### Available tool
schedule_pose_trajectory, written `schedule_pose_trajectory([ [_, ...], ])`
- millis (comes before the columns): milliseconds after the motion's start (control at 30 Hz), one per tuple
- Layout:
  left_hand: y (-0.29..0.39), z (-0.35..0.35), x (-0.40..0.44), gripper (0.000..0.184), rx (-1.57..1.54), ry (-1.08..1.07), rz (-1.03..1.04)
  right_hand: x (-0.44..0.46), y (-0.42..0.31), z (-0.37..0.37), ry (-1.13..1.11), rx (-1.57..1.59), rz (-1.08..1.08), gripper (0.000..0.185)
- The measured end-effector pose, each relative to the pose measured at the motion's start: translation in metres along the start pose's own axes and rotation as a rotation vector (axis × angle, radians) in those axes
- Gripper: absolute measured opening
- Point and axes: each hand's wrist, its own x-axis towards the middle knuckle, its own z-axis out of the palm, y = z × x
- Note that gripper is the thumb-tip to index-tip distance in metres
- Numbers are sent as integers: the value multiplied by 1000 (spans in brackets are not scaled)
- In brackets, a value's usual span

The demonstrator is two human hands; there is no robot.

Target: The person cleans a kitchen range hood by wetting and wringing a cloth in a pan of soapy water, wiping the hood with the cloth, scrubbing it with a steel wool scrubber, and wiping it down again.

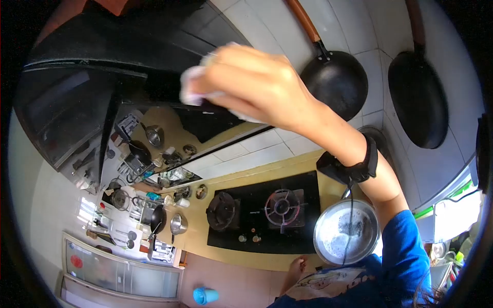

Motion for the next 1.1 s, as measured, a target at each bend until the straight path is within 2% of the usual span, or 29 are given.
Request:
schedule_pose_trajectory([
  [67,-6,-6,5,27,5,-37,2,30,-7,15,49,11,-49,13],
  [133,-8,-18,19,27,60,-144,33,43,-2,24,-20,-55,-116,13],
  [233,-5,-6,11,34,79,9,25,40,6,28,20,-105,-234,15],
  [367,4,-3,4,36,91,22,10,12,7,17,-149,-227,-145,15],
  [533,-3,-10,19,38,96,57,19,-45,17,-1,-284,-191,-87,16],
  [633,-11,-24,27,40,106,-97,24,-63,25,-18,-431,-165,-83,18],
  [667,-16,-26,33,39,99,-57,13,-64,25,-19,-432,-180,-99,17],
  [733,-5,-10,15,39,82,21,-4,-59,24,-19,-431,-206,-137,16],
  [767,-3,-6,6,39,102,29,15,-51,18,-20,-411,-216,-86,15],
  [800,-1,-1,-1,39,123,34,34,-41,16,-15,-224,-162,-59,18],
  [867,4,4,2,38,173,25,27,-7,9,-20,-162,-121,-6,23],
  [967,-8,-4,16,37,210,-23,-20,49,-3,-12,-71,-87,-97,20],
  [1033,-14,-8,26,36,157,-81,3,66,-3,8,-13,48,-129,25],
  [1100,-7,-4,12,35,469,-119,276,77,-7,14,-2,70,-158,22],
])
